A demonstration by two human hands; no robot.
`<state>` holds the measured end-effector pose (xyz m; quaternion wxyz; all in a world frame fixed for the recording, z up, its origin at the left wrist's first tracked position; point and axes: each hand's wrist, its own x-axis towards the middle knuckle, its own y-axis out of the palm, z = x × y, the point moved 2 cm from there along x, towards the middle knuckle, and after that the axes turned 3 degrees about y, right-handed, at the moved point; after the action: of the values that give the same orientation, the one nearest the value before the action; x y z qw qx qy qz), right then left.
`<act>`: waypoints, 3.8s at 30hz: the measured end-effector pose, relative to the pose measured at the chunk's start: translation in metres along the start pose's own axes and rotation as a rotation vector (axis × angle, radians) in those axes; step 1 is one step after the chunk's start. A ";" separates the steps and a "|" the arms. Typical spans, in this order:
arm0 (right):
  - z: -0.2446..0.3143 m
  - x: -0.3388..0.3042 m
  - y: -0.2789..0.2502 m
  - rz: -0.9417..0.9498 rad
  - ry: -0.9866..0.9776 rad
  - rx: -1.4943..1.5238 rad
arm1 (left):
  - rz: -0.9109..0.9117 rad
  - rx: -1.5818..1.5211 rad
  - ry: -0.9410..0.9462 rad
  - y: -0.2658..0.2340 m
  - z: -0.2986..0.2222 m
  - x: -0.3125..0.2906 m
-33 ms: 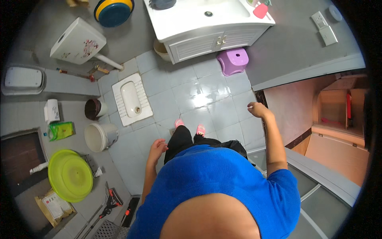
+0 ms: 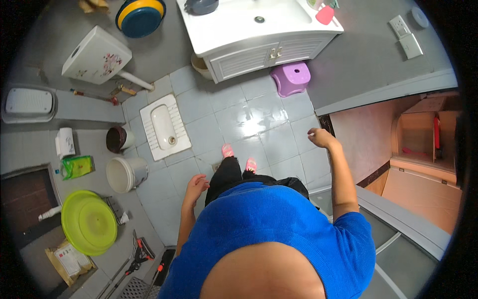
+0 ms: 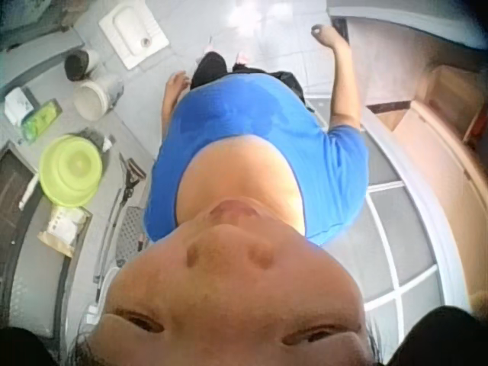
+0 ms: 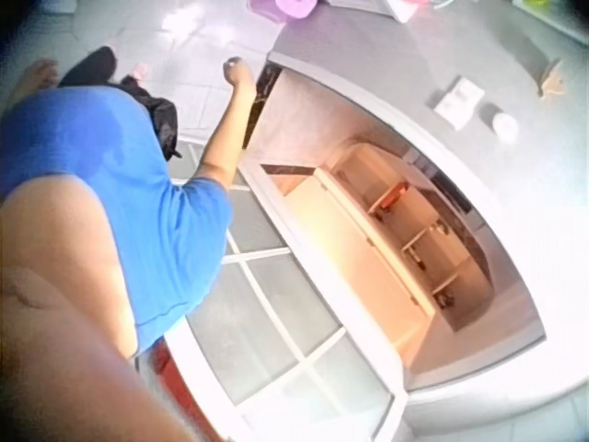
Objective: The person washes a cloth in the sink, wrings it out, and hangs it on a wall hook. They then pick up a squeegee and push water across the tiled floor toward the drain. Finally, they wash their hands and dry them with a towel.
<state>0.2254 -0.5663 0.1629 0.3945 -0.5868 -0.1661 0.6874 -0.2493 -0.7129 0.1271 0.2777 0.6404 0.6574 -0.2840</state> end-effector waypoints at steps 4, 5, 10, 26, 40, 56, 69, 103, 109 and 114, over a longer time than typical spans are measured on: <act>0.002 0.040 -0.027 0.006 -0.032 0.051 | -0.027 0.054 -0.006 0.001 -0.054 0.057; 0.002 0.047 -0.033 -0.004 -0.027 0.065 | -0.032 0.067 -0.004 0.001 -0.069 0.073; -0.008 0.079 -0.085 -0.035 0.089 0.119 | 0.031 0.047 0.055 0.024 -0.164 0.168; 0.122 0.345 -0.365 0.080 -0.310 1.720 | 0.599 -0.997 -0.053 0.247 -0.486 0.363; 0.211 0.507 -0.504 0.244 -0.233 2.001 | 0.143 -1.399 -0.180 0.365 -0.541 0.586; 0.199 0.591 -0.378 -0.583 -0.307 0.942 | 0.425 -1.135 -0.025 0.388 -0.525 0.682; 0.166 0.586 -0.365 0.563 0.054 1.812 | -0.340 0.132 0.414 0.410 -0.597 0.618; 0.151 0.570 -0.377 0.806 0.057 2.180 | -0.268 0.936 1.525 0.328 -0.668 0.515; 0.173 0.509 -0.361 0.351 -0.206 1.839 | 0.276 1.193 0.530 0.312 -0.498 0.550; 0.218 0.462 -0.326 -0.401 -0.951 0.341 | 0.315 1.385 0.996 0.333 -0.501 0.550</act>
<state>0.1339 0.0323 0.1318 0.4885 -0.0955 -0.3212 0.8057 0.0684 0.0349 0.0636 -0.4590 0.7985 0.2853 -0.2651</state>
